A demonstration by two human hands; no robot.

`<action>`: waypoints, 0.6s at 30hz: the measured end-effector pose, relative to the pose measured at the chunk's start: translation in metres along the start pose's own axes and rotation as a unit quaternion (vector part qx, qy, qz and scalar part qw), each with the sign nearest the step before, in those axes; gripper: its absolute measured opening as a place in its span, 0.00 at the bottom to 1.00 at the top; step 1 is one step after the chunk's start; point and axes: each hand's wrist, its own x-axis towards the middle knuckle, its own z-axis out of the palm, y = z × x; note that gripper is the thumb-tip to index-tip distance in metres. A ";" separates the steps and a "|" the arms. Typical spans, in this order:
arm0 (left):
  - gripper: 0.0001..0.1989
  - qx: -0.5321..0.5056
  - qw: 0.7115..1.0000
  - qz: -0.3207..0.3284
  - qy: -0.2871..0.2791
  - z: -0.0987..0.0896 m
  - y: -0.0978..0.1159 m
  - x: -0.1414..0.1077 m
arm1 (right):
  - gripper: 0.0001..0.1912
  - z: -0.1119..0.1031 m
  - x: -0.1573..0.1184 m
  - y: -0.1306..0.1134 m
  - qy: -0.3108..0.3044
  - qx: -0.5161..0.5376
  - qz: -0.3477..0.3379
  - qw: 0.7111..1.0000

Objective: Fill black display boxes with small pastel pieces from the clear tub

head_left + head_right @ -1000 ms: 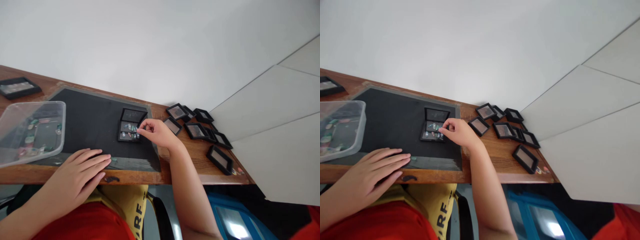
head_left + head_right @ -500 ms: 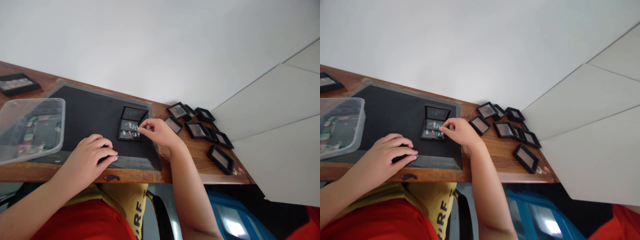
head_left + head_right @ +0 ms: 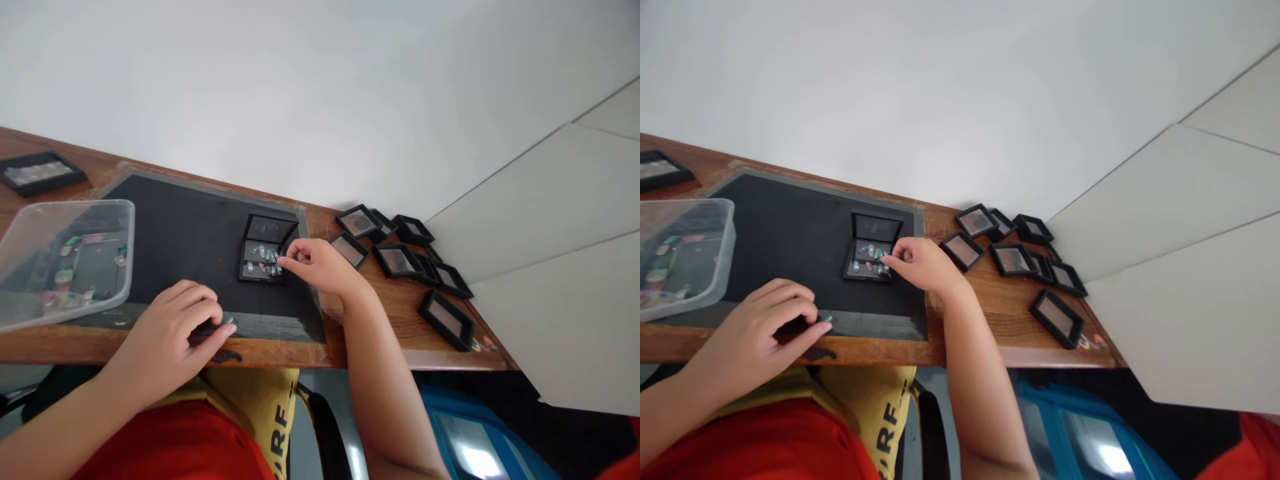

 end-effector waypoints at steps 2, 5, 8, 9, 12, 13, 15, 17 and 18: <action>0.10 -0.019 1.000 0.004 -0.014 0.001 -0.006 0.002 | 0.17 0.000 0.000 0.001 -0.002 0.000 0.004 1.000; 0.16 -0.016 0.998 0.026 -0.048 0.002 -0.014 0.005 | 0.17 0.000 0.000 0.001 -0.010 0.002 0.010 1.000; 0.15 -0.009 0.996 0.043 -0.077 0.000 -0.018 0.007 | 0.16 0.000 0.001 0.001 -0.010 -0.001 0.012 1.000; 0.15 -0.010 0.995 0.049 -0.085 -0.001 -0.018 0.007 | 0.16 0.000 0.001 0.001 -0.009 -0.003 0.011 1.000; 0.14 -0.013 0.993 0.058 -0.102 -0.002 -0.019 0.010 | 0.16 0.000 0.000 0.000 -0.010 -0.005 0.013 1.000; 0.13 -0.015 0.993 0.058 -0.103 -0.002 -0.020 0.011 | 0.16 0.000 0.000 0.000 -0.010 -0.006 0.015 1.000; 0.13 -0.023 0.993 0.060 -0.094 -0.001 -0.019 0.013 | 0.16 -0.001 -0.001 -0.002 -0.009 -0.010 0.018 1.000; 0.12 -0.047 0.994 0.064 -0.073 -0.003 -0.015 0.012 | 0.16 -0.001 -0.001 -0.003 -0.004 -0.013 0.018 1.000; 0.12 -0.067 0.994 0.065 -0.060 -0.006 -0.011 0.010 | 0.16 -0.002 -0.001 -0.003 -0.001 -0.014 0.017 1.000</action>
